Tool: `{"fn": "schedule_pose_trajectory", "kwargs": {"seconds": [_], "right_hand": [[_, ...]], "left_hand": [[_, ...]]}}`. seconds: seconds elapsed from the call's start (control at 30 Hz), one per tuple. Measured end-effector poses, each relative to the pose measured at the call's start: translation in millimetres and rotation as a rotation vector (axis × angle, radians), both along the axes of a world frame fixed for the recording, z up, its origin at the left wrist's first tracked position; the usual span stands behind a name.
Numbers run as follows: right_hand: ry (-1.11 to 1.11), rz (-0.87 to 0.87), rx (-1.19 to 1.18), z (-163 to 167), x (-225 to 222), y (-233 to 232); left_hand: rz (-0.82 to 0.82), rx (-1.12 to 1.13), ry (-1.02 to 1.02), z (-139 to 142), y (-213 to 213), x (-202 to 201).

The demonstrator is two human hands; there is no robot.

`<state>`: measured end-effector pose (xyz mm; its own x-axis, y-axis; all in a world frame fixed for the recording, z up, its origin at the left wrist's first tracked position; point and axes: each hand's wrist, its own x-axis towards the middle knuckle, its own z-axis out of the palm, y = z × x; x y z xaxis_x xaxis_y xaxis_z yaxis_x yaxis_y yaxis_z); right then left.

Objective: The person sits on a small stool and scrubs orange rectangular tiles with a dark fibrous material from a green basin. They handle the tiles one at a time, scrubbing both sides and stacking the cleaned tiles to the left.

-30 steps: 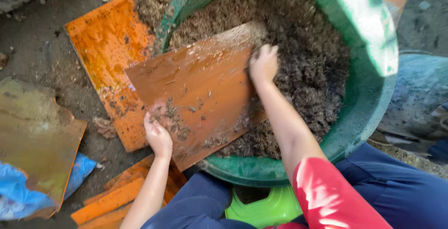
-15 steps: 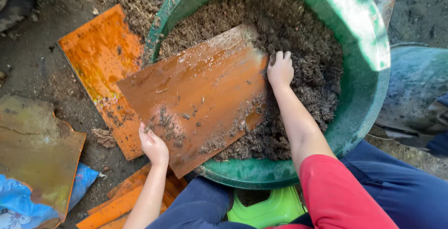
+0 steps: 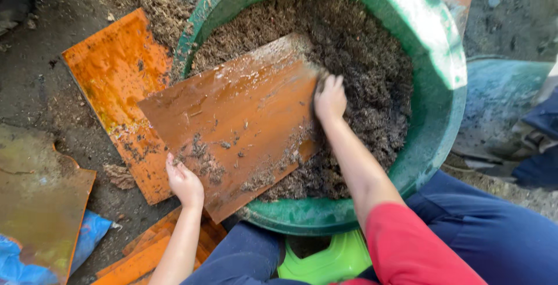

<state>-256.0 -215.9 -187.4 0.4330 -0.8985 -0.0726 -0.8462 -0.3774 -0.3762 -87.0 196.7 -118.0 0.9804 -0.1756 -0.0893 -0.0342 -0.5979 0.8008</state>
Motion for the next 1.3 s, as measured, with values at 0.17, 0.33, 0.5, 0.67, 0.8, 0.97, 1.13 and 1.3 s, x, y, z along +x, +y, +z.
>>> {"fn": "schedule_pose_trajectory", "kwargs": {"seconds": [0.17,0.33,0.5,0.67,0.8,0.97,1.13,1.3], "right_hand": [[0.027,0.261,0.109,15.3,-25.1,9.6],[0.037,-0.021,0.077,23.6,10.4,-31.9],[-0.149,0.407,0.054,32.4,44.5,52.6],[-0.179,0.260,0.005,9.6,45.3,-7.0],[-0.189,0.068,-0.171,-6.4,62.3,-73.1],[-0.195,0.105,0.030,24.5,78.7,-26.8],[-0.247,0.474,-0.038,41.5,95.5,23.5],[-0.233,0.176,-0.062,15.6,97.5,-60.8]], "left_hand": [[0.020,0.037,0.033,5.0,-5.3,0.5],[0.001,-0.075,0.049,4.9,-3.3,-0.4],[-0.010,0.077,-0.042,-0.5,0.6,1.3],[-0.019,0.133,-0.073,-1.6,5.8,-3.4],[-0.017,0.072,-0.082,0.5,4.2,-3.3],[0.052,0.093,0.040,6.1,-0.7,-3.0],[0.077,0.131,0.045,8.3,0.0,-6.6],[-0.006,0.083,-0.007,7.6,4.8,-7.2]]}}
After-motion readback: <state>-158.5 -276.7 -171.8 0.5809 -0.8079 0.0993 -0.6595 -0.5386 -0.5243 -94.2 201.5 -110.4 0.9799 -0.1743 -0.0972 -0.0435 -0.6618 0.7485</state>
